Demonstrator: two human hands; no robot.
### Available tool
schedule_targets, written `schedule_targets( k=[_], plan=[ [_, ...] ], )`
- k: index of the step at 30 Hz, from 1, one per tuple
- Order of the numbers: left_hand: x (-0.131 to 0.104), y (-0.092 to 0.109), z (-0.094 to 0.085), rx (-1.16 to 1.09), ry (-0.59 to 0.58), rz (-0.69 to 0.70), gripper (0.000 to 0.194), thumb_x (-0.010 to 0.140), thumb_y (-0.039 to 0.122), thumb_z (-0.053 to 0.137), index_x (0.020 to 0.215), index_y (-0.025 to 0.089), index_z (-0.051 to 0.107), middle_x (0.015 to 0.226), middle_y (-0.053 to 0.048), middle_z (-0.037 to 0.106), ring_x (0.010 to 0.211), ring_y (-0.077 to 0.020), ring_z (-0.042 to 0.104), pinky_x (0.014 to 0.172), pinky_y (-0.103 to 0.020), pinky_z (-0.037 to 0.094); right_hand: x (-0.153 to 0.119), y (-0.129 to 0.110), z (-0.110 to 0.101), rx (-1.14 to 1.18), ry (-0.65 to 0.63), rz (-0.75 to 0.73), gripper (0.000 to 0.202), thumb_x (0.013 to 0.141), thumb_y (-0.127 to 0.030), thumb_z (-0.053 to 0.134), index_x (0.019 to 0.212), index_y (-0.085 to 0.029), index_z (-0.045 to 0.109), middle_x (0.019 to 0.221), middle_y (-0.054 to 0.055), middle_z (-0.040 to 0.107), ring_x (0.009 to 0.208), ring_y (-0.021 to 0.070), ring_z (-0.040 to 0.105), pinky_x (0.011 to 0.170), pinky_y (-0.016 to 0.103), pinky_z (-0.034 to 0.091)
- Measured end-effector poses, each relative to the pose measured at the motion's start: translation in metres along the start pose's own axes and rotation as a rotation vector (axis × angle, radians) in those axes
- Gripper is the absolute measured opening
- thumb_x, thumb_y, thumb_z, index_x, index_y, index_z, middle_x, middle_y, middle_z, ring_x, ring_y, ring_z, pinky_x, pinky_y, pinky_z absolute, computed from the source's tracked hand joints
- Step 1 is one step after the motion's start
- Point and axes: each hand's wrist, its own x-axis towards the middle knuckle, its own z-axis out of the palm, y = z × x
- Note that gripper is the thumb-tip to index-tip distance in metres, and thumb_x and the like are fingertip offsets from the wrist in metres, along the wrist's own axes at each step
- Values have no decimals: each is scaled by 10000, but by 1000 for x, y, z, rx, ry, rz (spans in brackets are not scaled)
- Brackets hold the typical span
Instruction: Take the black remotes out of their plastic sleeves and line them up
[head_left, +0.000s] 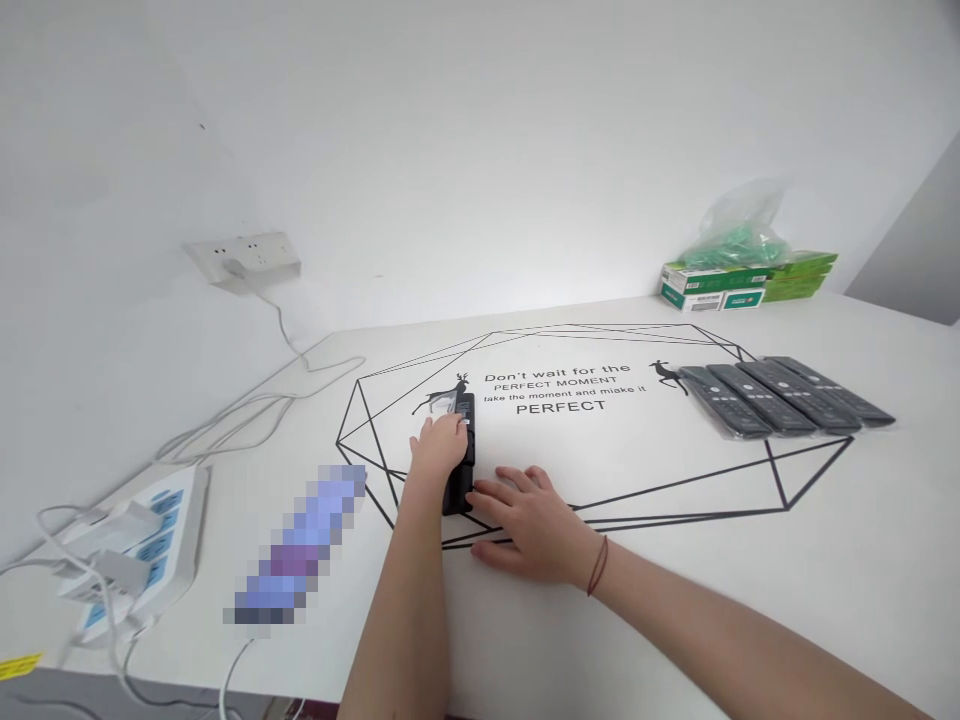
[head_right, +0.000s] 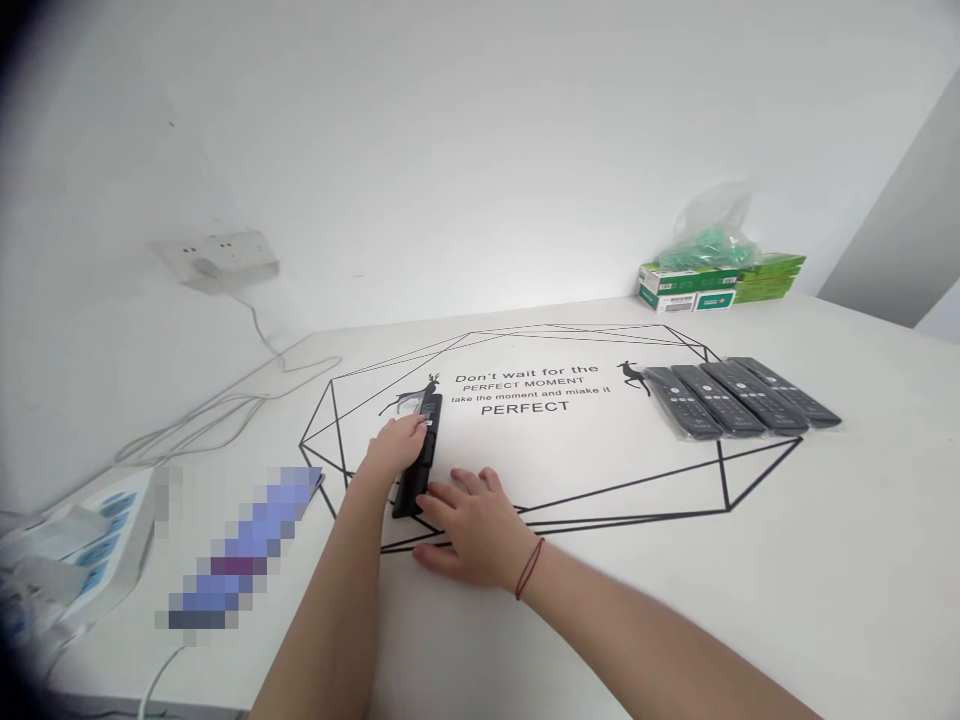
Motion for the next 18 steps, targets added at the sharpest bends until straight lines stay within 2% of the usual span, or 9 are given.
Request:
schedule_targets(
  k=[5,8,10,11,15,18],
  plan=[
    [-2,5,-3,34,-1,-24,463,900,318,284,1271,265,556,1428,-58,475,1376,-365,280,1046,-630,246,0,8,-4,18,30,6,476,894,-497,459,1292,-240,505,1304,88,581,1232,299,444,957,473,347],
    [-4,12,-4,59,29,-31,486,895,354,301,1305,233,532,1481,-74,396,1397,-398,193,1055,-661,184,-8,30,-23,-48,93,111,414,879,-458,510,1237,-252,548,1297,62,586,1227,247,462,969,405,369],
    [-5,18,-2,80,74,-5,501,895,376,308,1322,219,517,1496,-81,368,1408,-387,162,1072,-634,189,-22,53,-44,-178,134,285,332,879,-422,517,1159,-262,594,1246,34,616,1162,192,513,949,335,398],
    [-6,21,0,89,98,24,500,897,380,308,1321,222,519,1495,-78,370,1410,-376,162,1078,-619,198,-32,66,-56,-224,157,365,309,881,-399,512,1128,-244,612,1228,49,624,1144,197,522,953,335,397],
    [-11,36,11,111,176,206,454,898,362,333,1268,253,571,1459,-54,428,1404,-353,194,1088,-594,214,-73,115,-98,-388,316,720,372,859,-284,487,1174,-107,575,1323,235,500,1257,383,373,976,560,312],
    [-14,45,19,106,199,330,433,889,378,370,1234,255,602,1432,-49,464,1398,-359,210,1083,-584,230,-90,138,-111,-438,414,996,430,824,-275,505,1195,-62,556,1252,294,513,1192,444,404,897,602,343]
  ],
)
